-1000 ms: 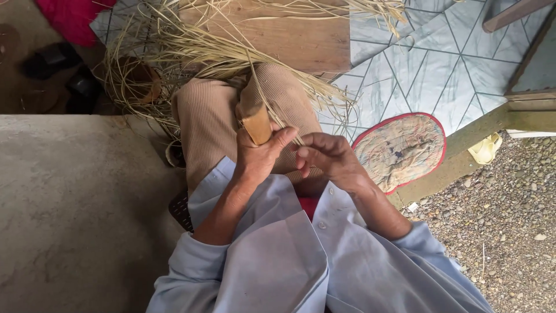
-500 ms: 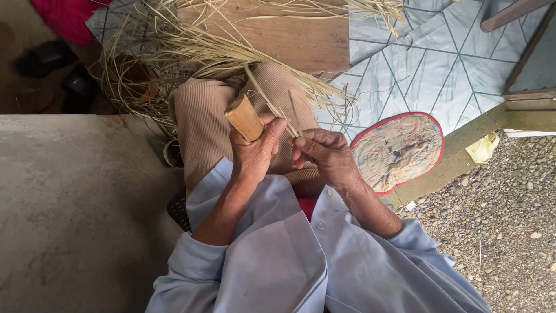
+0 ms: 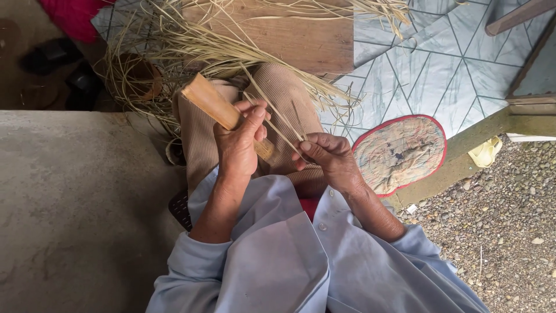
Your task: Preparing straw strips by pulling bundles of raw straw through a wooden stripping tool to refine and smooth the fibers.
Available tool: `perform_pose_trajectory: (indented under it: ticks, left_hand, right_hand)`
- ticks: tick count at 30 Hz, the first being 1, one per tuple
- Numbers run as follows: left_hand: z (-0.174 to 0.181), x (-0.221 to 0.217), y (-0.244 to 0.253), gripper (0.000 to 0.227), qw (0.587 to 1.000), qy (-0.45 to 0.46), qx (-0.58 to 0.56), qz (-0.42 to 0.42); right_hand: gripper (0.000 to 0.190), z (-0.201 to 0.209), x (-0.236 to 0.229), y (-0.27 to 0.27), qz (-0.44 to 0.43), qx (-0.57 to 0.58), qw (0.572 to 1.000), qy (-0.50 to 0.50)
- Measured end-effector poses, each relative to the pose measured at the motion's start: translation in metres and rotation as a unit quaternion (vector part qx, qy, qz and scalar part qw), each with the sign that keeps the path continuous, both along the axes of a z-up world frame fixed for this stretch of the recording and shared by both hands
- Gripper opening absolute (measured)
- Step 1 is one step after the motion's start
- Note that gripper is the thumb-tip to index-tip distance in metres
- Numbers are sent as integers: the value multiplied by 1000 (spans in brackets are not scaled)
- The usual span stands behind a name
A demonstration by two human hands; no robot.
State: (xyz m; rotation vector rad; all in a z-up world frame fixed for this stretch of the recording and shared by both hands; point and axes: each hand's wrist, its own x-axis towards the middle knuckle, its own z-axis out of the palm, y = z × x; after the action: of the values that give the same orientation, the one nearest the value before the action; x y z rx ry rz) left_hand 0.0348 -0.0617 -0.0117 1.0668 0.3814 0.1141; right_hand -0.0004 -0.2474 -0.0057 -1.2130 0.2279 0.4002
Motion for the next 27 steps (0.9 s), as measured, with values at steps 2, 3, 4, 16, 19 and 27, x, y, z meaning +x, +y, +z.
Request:
perform_pose_trajectory:
  ticks: [2, 3, 4, 16, 19, 27]
  left_hand:
    - [2, 1, 2, 23, 1000, -2, -9, -3]
    - [4, 2, 4, 27, 1000, -2, -19, -7]
    - [5, 3, 5, 27, 1000, -3, -17, -5]
    - [6, 12, 21, 32, 998, -47, -7, -37]
    - [2, 11, 21, 28, 997, -58, -20, -49]
    - [7, 14, 24, 20, 997, -58, -43, -41]
  right_hand:
    - [11, 2, -2, -1, 12, -11, 1000, -5]
    - [11, 3, -3, 0, 21, -23, 999, -7]
    - [11, 1, -3, -3, 24, -22, 999, -8]
    - [11, -8, -12, -12, 66, -35, 997, -6]
    - [11, -9, -10, -12, 83, -35, 996, -21]
    - [10, -20, -5, -25, 83, -10, 996, -12]
